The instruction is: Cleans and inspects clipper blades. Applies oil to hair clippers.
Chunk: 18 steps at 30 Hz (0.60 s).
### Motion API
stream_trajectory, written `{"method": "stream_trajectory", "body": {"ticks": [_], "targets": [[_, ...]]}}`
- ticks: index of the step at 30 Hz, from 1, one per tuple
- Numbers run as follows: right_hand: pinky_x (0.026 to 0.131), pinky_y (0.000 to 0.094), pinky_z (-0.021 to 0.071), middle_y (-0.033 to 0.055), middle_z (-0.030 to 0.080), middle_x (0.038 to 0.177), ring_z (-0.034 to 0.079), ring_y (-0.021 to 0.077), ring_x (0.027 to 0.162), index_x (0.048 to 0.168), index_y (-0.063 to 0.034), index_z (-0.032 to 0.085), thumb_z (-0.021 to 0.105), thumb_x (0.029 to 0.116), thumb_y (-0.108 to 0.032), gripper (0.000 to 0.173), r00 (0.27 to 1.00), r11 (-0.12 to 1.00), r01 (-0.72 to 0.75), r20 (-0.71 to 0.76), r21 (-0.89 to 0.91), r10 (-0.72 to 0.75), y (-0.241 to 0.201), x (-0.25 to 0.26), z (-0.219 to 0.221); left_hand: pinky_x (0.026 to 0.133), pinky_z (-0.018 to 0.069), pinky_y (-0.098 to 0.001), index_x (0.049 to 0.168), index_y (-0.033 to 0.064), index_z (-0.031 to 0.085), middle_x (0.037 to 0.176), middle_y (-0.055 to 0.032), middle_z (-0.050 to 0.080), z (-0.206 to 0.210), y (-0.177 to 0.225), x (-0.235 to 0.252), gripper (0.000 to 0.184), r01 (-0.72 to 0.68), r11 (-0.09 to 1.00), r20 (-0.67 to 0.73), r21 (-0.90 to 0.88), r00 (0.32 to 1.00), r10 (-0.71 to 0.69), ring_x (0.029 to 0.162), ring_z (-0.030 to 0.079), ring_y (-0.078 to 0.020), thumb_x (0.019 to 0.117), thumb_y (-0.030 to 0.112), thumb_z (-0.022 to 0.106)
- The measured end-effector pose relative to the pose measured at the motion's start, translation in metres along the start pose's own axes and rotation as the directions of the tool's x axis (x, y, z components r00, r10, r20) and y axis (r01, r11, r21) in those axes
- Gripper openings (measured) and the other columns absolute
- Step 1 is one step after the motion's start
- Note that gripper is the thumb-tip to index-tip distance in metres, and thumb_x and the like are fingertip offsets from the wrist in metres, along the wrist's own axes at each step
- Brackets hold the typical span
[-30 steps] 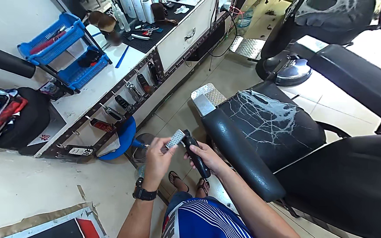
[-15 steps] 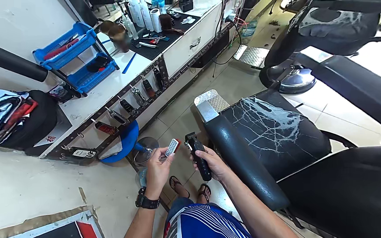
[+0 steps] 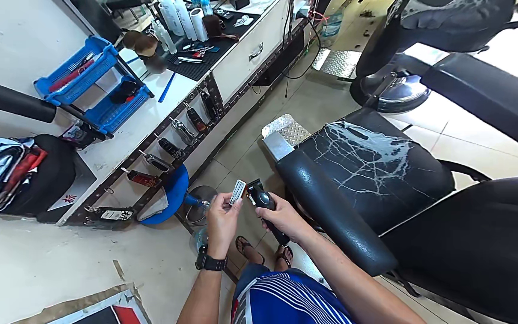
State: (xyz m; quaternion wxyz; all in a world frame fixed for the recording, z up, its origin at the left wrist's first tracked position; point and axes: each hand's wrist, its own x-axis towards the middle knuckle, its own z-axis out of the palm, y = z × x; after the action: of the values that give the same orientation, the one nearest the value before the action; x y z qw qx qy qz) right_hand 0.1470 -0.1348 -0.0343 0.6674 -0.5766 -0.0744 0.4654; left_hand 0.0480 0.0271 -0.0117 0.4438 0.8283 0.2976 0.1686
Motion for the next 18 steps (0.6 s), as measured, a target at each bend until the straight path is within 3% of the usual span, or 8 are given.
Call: {"method": "stream_trajectory", "body": {"ticks": [3, 7, 13, 16, 18], "targets": [[0.058, 0.0299, 0.0602, 0.0099, 0.066, 0.089, 0.066, 0.0174, 0.062, 0.133, -0.0059, 0.051, 0.072, 0.0934, -0.022, 0.047, 0.998, 1.0, -0.031, -0.05, 0.005, 0.031, -0.001, 0.0, 0.004, 0.078, 0.0611, -0.0284, 0.111, 0.0043, 0.07, 0.1, -0.0062, 0.07, -0.002, -0.003, -0.005, 0.029, -0.04, 0.998, -0.072, 0.043, 0.997, 0.043, 0.086, 0.07, -0.0112, 0.0909, 0.025, 0.077], [0.058, 0.0305, 0.0605, 0.0108, 0.066, 0.09, 0.067, 0.0173, 0.062, 0.137, -0.0061, 0.048, 0.071, 0.0933, -0.021, 0.051, 0.995, 0.997, -0.073, -0.067, -0.003, 0.072, -0.003, -0.002, 0.006, 0.078, 0.0614, -0.0268, 0.11, 0.0053, 0.072, 0.101, -0.0053, 0.071, 0.008, -0.009, -0.013, 0.028, -0.022, 1.0, 0.018, 0.016, 1.0, 0.022, 0.087, 0.07, -0.0103, 0.0903, 0.023, 0.078], [0.058, 0.0305, 0.0608, 0.0109, 0.065, 0.09, 0.066, 0.0171, 0.061, 0.137, -0.0059, 0.047, 0.07, 0.0951, -0.02, 0.05, 0.992, 0.995, -0.099, -0.073, 0.019, 0.1, -0.002, -0.002, 0.011, 0.076, 0.0599, -0.0282, 0.11, 0.0044, 0.07, 0.098, -0.0064, 0.07, 0.008, -0.01, 0.0, 0.028, 0.0, 0.997, -0.063, 0.073, 0.998, 0.004, 0.084, 0.069, -0.011, 0.0912, 0.023, 0.077], [0.059, 0.0308, 0.0609, 0.0112, 0.065, 0.092, 0.067, 0.0176, 0.062, 0.139, -0.006, 0.047, 0.07, 0.095, -0.021, 0.052, 0.992, 0.994, -0.107, -0.066, 0.033, 0.109, -0.003, -0.004, 0.009, 0.076, 0.0611, -0.0271, 0.112, 0.0039, 0.07, 0.099, -0.0057, 0.071, 0.011, -0.014, -0.011, 0.027, -0.01, 1.0, 0.019, 0.013, 1.0, 0.01, 0.084, 0.07, -0.0107, 0.0915, 0.02, 0.077], [0.058, 0.0305, 0.0608, 0.0107, 0.065, 0.091, 0.067, 0.0174, 0.062, 0.137, -0.0059, 0.047, 0.07, 0.0955, -0.02, 0.05, 0.992, 0.993, -0.115, -0.05, 0.03, 0.117, -0.004, -0.006, 0.012, 0.078, 0.0604, -0.0288, 0.112, 0.0028, 0.069, 0.1, -0.0075, 0.071, 0.015, -0.015, -0.006, 0.027, 0.003, 1.0, 0.001, 0.007, 1.0, -0.003, 0.086, 0.07, -0.0121, 0.0924, 0.021, 0.076]]}}
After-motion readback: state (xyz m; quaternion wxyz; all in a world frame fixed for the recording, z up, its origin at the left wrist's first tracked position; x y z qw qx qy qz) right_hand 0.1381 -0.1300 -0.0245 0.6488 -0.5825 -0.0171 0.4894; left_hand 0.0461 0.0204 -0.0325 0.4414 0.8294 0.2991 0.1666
